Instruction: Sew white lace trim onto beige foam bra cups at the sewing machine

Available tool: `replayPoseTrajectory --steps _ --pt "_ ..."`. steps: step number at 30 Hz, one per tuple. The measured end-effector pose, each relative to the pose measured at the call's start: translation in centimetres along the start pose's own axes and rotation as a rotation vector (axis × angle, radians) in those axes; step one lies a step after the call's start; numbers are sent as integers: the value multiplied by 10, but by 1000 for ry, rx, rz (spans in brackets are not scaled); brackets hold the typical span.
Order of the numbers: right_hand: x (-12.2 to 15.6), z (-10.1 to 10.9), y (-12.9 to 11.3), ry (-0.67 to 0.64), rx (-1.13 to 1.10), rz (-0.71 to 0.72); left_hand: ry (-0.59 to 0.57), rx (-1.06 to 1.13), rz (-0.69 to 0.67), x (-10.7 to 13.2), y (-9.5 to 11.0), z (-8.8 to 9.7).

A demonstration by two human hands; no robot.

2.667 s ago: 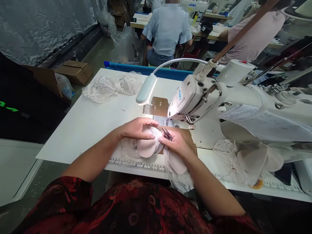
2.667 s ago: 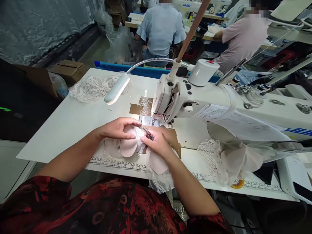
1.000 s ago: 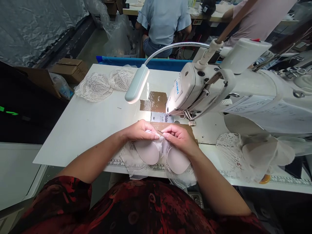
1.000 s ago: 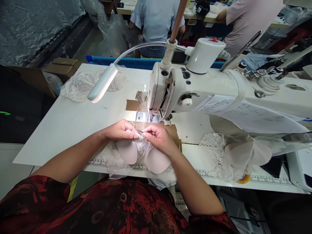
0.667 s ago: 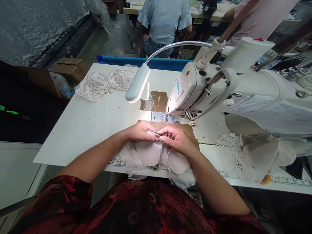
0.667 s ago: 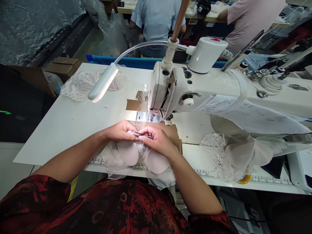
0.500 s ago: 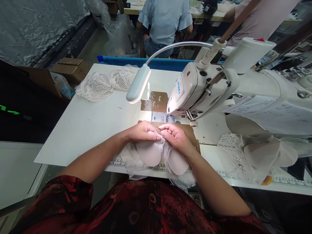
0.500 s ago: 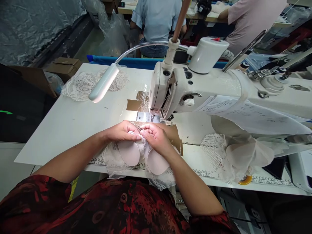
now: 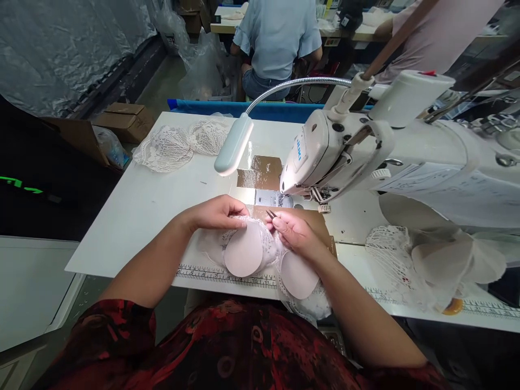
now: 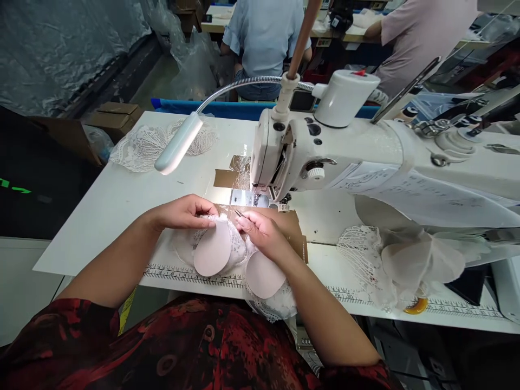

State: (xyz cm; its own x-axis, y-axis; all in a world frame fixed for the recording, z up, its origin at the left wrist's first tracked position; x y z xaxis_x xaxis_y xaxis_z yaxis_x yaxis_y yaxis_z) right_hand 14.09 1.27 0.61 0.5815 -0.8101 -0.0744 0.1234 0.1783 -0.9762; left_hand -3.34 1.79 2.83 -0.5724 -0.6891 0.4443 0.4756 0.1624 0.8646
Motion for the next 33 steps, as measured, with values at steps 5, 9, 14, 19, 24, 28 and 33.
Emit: replayPoseTrajectory --steps 5,9,14,19,24,28,33 --pt "-4 -2 -3 36 189 63 47 34 -6 -6 3 -12" --pt "-3 -1 -8 60 193 76 99 58 -22 -12 3 -20" --pt "-1 1 -6 97 79 107 135 136 14 -20 2 -25" --pt "4 12 1 124 -34 61 132 282 98 -20 -2 -25" --pt "5 11 -1 52 -64 56 145 389 130 -21 -9 -24" --pt "2 4 -1 9 -54 59 146 399 98 -24 -12 -25" --pt "-1 0 -2 33 -3 102 101 347 52 -28 -8 -29"
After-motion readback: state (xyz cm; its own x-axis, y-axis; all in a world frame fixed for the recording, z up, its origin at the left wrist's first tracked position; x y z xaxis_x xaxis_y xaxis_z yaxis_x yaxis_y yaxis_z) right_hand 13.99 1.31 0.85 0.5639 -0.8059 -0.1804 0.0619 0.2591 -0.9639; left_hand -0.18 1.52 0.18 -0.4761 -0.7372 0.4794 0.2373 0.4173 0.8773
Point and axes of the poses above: each hand's wrist, its own x-axis away from the middle knuckle, its own z-axis out of the back of the hand, y = z × x, the point moved 6 cm from there along -x, towards the middle knuckle, and after that the axes turned 13 degrees about z, right-handed, at the moved point
